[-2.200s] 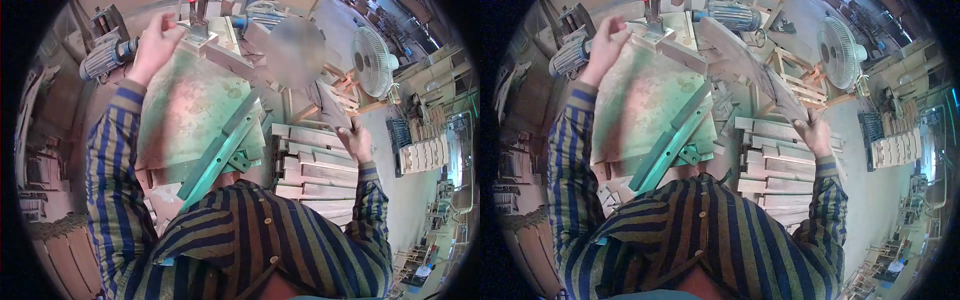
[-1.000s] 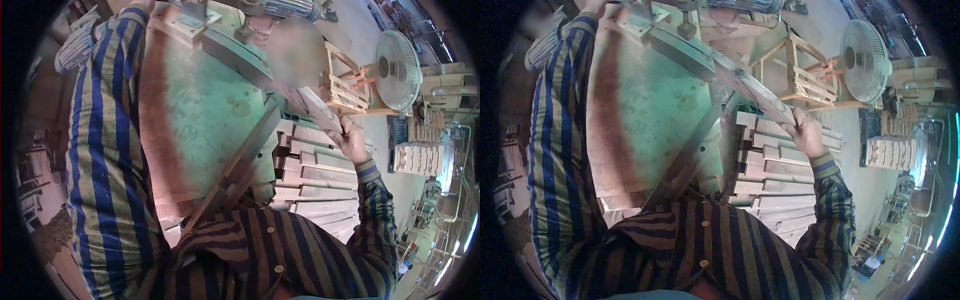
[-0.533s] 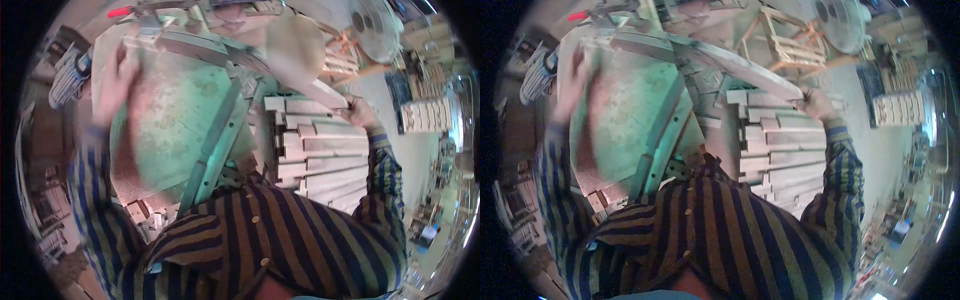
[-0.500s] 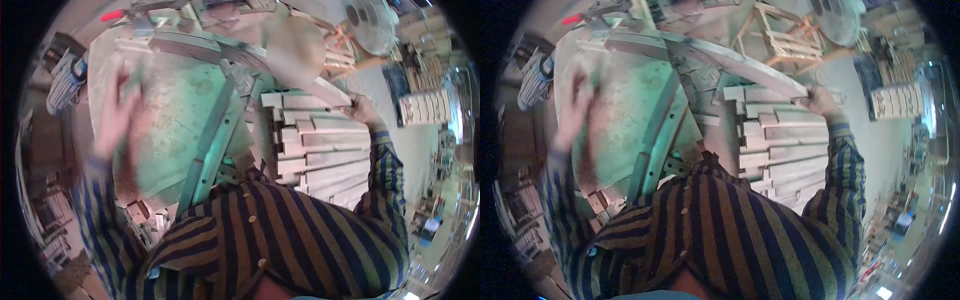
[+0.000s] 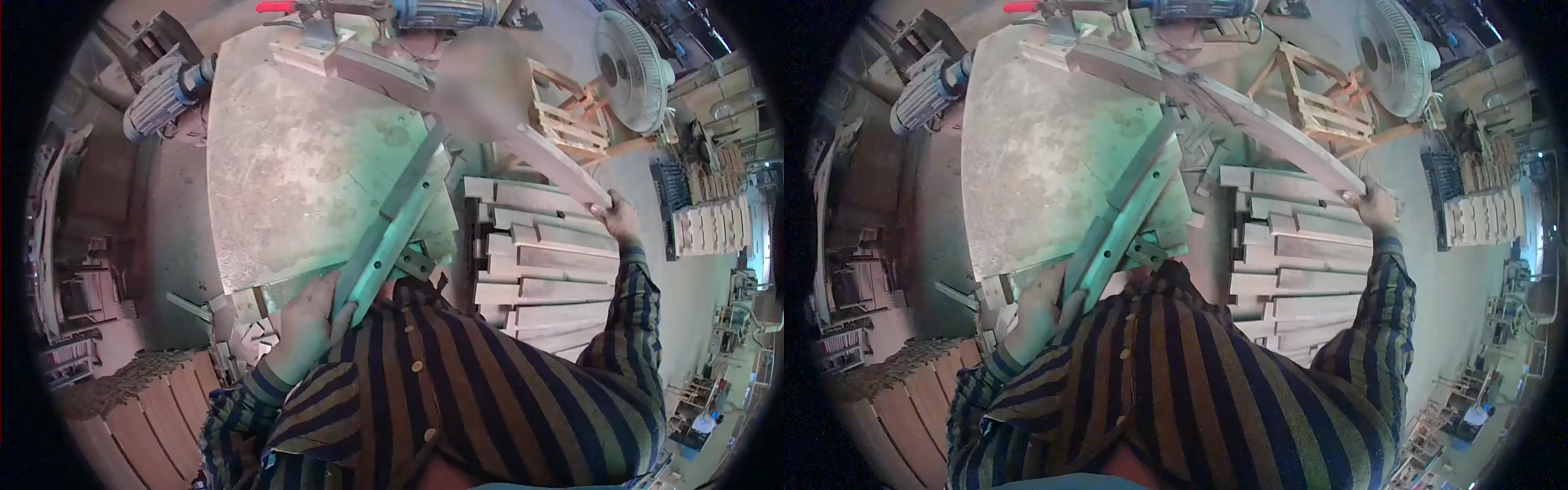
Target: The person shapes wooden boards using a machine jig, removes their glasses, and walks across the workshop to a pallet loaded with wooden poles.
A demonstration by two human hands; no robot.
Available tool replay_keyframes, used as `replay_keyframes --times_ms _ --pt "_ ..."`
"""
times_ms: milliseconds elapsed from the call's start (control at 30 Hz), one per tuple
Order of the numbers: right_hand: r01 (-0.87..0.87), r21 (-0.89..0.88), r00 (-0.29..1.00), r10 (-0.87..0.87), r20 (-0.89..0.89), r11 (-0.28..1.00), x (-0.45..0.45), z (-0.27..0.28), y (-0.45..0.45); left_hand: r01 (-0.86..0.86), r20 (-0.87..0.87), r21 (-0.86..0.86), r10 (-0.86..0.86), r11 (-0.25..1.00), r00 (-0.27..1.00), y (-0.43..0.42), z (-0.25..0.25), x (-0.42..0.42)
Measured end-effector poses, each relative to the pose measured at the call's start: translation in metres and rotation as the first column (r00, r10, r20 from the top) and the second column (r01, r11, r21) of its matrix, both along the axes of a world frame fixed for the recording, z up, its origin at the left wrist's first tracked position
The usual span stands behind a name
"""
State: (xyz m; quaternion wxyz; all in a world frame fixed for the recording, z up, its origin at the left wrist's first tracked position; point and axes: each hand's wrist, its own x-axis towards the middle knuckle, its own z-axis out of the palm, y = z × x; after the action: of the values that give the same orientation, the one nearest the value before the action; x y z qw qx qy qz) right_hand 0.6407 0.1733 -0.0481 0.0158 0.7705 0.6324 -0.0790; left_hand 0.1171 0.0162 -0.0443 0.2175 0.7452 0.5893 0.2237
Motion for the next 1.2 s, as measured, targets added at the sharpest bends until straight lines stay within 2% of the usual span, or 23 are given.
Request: replay_keyframes --times_ms 133,300,333,433,467,500,567,633,700,733,867,967,1000,1033,1100,1133,1167,1200 --pt "0.024 -0.034 0.994 -0.027 -0.108 0.999 0.001 -0.004 0.012 -0.011 0.044 0.003 0.01 1.0 0.999 0.009 0.002 0.002" --pt "-0.096 0.017 0.99 0.097 -0.104 0.995 0.005 -0.021 0.044 -0.04 0.096 -0.032 0.043 0.999 0.994 0.032 -0.002 -0.004" --pt "-0.087 0.003 0.996 0.087 -0.027 0.996 0.004 -0.024 0.05 -0.055 0.105 -0.01 0.055 0.998 0.993 0.037 -0.002 -0.004" --pt "-0.148 0.098 0.988 0.15 -0.016 0.984 0.009 -0.037 0.069 -0.051 0.105 0.091 0.041 0.995 0.994 0.05 -0.009 -0.011" --pt "-0.156 0.137 0.987 0.158 -0.006 0.978 0.002 -0.035 0.072 -0.078 0.092 0.009 0.077 0.997 0.993 0.055 -0.003 -0.011" --pt "-0.161 0.144 0.986 0.164 -0.008 0.976 -0.004 -0.032 0.074 -0.084 0.089 0.015 0.083 0.996 0.993 0.059 -0.003 -0.013" --pt "-0.194 0.104 0.965 0.209 -0.161 0.975 -0.015 -0.023 0.08 -0.115 0.11 0.008 0.113 0.993 0.987 0.068 -0.009 -0.02" --pt "-0.189 0.109 0.972 0.202 -0.122 0.976 -0.018 -0.025 0.094 -0.133 0.087 0.029 0.13 0.991 0.988 0.076 -0.013 -0.026" --pt "-0.195 0.091 0.976 0.202 -0.083 0.977 -0.025 -0.028 0.102 -0.139 0.127 -0.028 0.142 0.99 0.982 0.084 -0.017 -0.034" --pt "-0.203 0.093 0.979 0.202 0.018 0.975 -0.03 -0.025 0.104 -0.15 0.132 -0.06 0.156 0.987 0.979 0.087 -0.018 -0.038" --pt "-0.184 0.068 0.979 0.189 -0.081 0.981 -0.033 -0.034 0.126 -0.156 0.173 -0.063 0.165 0.986 0.971 0.103 -0.022 -0.051" --pt "-0.208 0.159 0.966 0.228 -0.122 0.965 -0.033 -0.045 0.141 -0.161 0.123 -0.03 0.164 0.986 0.979 0.111 -0.022 -0.06" --pt "-0.232 0.164 0.941 0.264 -0.212 0.959 -0.036 -0.042 0.143 -0.169 0.103 -0.009 0.169 0.986 0.98 0.116 -0.026 -0.066" --pt "-0.231 0.169 0.939 0.265 -0.219 0.958 -0.041 -0.041 0.146 -0.169 0.096 -0.004 0.168 0.986 0.981 0.122 -0.027 -0.072" --pt "-0.167 0.163 0.981 0.18 -0.07 0.972 -0.058 -0.03 0.14 -0.238 0.081 -0.094 0.246 0.967 0.966 0.131 -0.021 -0.071" --pt "-0.136 0.119 0.988 0.144 -0.056 0.984 -0.067 -0.019 0.133 -0.261 -0.018 -0.07 0.261 0.963 0.965 0.133 -0.013 -0.069" --pt "-0.132 0.121 0.988 0.14 -0.059 0.984 -0.062 -0.024 0.132 -0.258 -0.022 -0.067 0.257 0.964 0.966 0.137 -0.01 -0.063" --pt "-0.156 0.147 0.983 0.168 -0.071 0.977 -0.056 -0.032 0.132 -0.351 -0.174 -0.018 0.343 0.936 0.923 0.141 -0.008 -0.058"
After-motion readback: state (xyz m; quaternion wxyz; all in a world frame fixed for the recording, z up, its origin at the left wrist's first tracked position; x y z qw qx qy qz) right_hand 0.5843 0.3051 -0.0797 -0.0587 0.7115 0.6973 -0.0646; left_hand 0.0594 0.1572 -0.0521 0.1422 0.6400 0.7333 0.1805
